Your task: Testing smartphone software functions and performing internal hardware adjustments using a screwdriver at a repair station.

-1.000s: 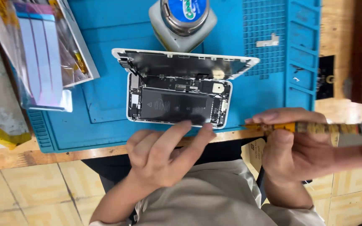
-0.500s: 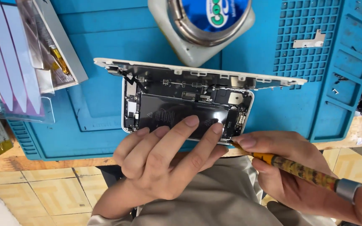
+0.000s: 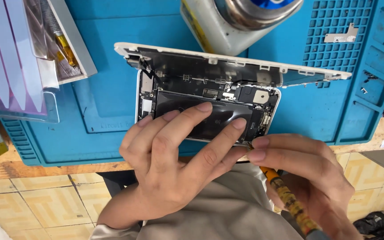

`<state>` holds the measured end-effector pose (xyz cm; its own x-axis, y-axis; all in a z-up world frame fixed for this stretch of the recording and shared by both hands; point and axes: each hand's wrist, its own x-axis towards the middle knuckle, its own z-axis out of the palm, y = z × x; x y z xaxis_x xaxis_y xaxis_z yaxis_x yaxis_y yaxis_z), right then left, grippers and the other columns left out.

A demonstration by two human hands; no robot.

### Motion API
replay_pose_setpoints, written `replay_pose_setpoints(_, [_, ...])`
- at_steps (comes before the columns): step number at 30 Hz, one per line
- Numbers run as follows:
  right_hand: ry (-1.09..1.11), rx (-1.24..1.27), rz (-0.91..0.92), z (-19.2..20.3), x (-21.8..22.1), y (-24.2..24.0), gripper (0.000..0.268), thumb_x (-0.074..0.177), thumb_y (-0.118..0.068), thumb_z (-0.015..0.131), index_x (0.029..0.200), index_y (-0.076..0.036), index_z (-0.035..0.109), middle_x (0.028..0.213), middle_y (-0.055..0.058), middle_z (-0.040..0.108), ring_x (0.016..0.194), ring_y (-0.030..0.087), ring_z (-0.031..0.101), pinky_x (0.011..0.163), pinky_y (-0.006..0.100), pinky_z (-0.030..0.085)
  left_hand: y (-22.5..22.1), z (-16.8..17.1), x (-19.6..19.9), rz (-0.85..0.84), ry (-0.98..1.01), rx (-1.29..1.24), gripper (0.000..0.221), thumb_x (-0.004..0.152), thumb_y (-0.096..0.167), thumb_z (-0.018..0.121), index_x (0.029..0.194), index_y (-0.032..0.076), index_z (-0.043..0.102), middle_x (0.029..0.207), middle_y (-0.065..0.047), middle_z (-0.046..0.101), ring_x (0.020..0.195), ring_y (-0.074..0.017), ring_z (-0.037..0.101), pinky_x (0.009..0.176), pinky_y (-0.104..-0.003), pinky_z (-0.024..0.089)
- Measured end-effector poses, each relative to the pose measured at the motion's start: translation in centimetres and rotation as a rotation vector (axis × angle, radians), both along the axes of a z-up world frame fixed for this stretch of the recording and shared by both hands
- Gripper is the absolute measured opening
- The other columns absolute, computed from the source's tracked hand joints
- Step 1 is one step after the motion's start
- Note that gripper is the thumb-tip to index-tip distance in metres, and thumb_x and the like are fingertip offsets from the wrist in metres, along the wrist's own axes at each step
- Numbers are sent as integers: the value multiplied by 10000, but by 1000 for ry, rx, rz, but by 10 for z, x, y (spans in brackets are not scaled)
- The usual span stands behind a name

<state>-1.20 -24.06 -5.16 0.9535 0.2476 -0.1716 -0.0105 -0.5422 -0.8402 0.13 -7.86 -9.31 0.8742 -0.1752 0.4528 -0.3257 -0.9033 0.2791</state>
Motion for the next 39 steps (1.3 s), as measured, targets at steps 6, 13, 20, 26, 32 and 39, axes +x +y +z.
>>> replay_pose_setpoints(6, [-244,4,28,-19,1,0,200,705,-125,537,848,14,524,819,93,555,808,188,608,740,221,547,2,2,1,-21,39,-19,234,841,476,434,997,347,552,980,25,538,831,-169,451,769,-307,389])
replay_pose_setpoints(13, [-150,-120,4,-2,5,9,281,827,-99,307,840,-23,577,886,101,538,892,149,533,788,163,431,1,6,3,-17,67,-144,137,840,367,470,918,355,582,946,4,534,826,-152,484,844,-333,350])
replay_pose_setpoints(20, [-284,-78,47,-16,8,2,170,714,-108,572,860,-20,562,824,53,539,850,152,550,792,184,467,2,8,2,-12,87,-155,114,846,336,513,936,341,582,970,-6,523,849,-168,496,886,-358,332])
replay_pose_setpoints(26, [-318,156,136,-31,6,-14,227,810,-194,401,861,5,497,811,88,577,791,206,624,718,263,564,6,6,0,-29,87,-145,149,847,376,511,978,331,566,990,-28,521,873,-180,473,906,-370,320])
replay_pose_setpoints(32, [-76,142,-14,-33,-1,-13,274,814,-314,400,832,-85,549,802,60,617,803,162,656,717,219,540,8,7,-2,-52,121,-133,167,844,391,541,996,327,562,1014,-30,503,891,-177,474,919,-385,313])
replay_pose_setpoints(39, [-89,151,-104,-33,-3,-6,288,817,-307,405,818,-56,545,797,74,592,785,171,643,709,221,525,8,6,-1,-46,113,-145,162,842,386,537,988,324,569,1008,-30,504,882,-180,476,916,-388,316])
